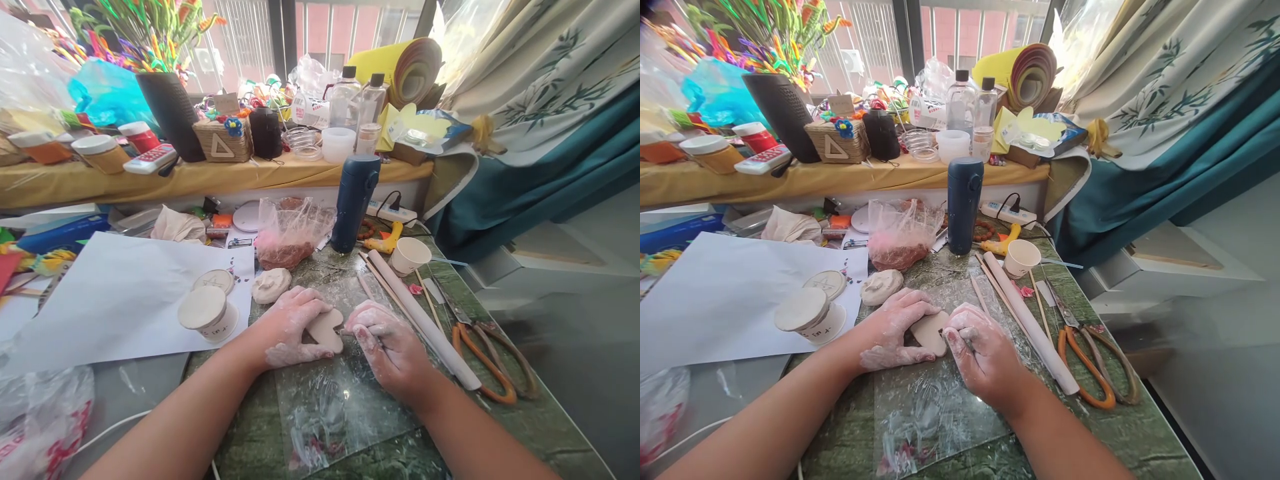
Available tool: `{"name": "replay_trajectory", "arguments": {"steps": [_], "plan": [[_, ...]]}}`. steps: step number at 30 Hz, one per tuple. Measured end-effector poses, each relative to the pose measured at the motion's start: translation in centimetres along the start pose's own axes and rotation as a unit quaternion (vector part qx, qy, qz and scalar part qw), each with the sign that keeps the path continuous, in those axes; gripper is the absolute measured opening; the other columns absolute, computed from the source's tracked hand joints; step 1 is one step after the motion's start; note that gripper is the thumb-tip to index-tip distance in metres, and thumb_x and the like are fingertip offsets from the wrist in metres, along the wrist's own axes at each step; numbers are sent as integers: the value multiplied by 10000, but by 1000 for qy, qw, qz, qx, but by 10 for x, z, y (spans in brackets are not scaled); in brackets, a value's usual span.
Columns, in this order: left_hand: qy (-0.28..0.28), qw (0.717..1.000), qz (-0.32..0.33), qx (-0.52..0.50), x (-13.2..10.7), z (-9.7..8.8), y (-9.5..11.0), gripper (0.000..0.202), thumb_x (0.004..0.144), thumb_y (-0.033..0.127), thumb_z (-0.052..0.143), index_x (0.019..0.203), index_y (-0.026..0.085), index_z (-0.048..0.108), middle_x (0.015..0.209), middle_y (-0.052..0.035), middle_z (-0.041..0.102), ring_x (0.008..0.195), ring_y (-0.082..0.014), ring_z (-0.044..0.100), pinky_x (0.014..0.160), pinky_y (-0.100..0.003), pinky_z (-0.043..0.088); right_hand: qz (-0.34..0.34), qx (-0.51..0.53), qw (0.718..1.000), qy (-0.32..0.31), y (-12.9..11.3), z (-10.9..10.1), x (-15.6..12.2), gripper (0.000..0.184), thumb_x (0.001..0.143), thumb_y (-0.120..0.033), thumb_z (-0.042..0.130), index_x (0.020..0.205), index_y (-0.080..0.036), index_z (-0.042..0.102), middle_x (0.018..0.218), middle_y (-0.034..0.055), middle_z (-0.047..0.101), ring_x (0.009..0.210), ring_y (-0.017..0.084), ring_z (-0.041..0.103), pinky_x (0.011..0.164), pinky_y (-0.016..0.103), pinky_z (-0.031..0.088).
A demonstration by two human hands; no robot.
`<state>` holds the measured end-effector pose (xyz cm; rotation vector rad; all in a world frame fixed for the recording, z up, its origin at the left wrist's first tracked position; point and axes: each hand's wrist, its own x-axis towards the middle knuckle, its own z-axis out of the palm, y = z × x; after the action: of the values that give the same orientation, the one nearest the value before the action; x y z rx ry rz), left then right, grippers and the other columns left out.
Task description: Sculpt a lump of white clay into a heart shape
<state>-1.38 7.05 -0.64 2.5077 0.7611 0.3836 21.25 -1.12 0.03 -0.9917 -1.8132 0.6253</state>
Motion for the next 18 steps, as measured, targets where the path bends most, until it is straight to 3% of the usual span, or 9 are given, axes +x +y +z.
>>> {"name": "replay_trajectory", "arguments": {"steps": [5,10,18], "plan": [[5,1000,1,0,0,1,-1,684,775,654,787,1292,237,621,1228,-113,639,1109,-321,571,998,-482,465,3,-19,999,-48,1,4,0,169,1048,-209,463,927,-248,575,871,50,643,839,223,599,768,399,498],[-3,1000,-2,5,0,1,-1,689,777,636,798,1304,235,607,1236,-110,633,1113,-321,563,998,-479,460,-8,-4,1000,-12,-2,3,2,176,1046,-182,455,925,-246,566,864,46,641,839,215,612,768,381,494],[-8,1000,-5,7,0,0,0,677,777,627,802,1296,238,610,1235,-107,630,1114,-321,563,997,-479,460,14,0,999,-32,-1,2,1,182,1045,-201,461,911,-240,579,863,48,642,829,215,615,760,373,486]]}}
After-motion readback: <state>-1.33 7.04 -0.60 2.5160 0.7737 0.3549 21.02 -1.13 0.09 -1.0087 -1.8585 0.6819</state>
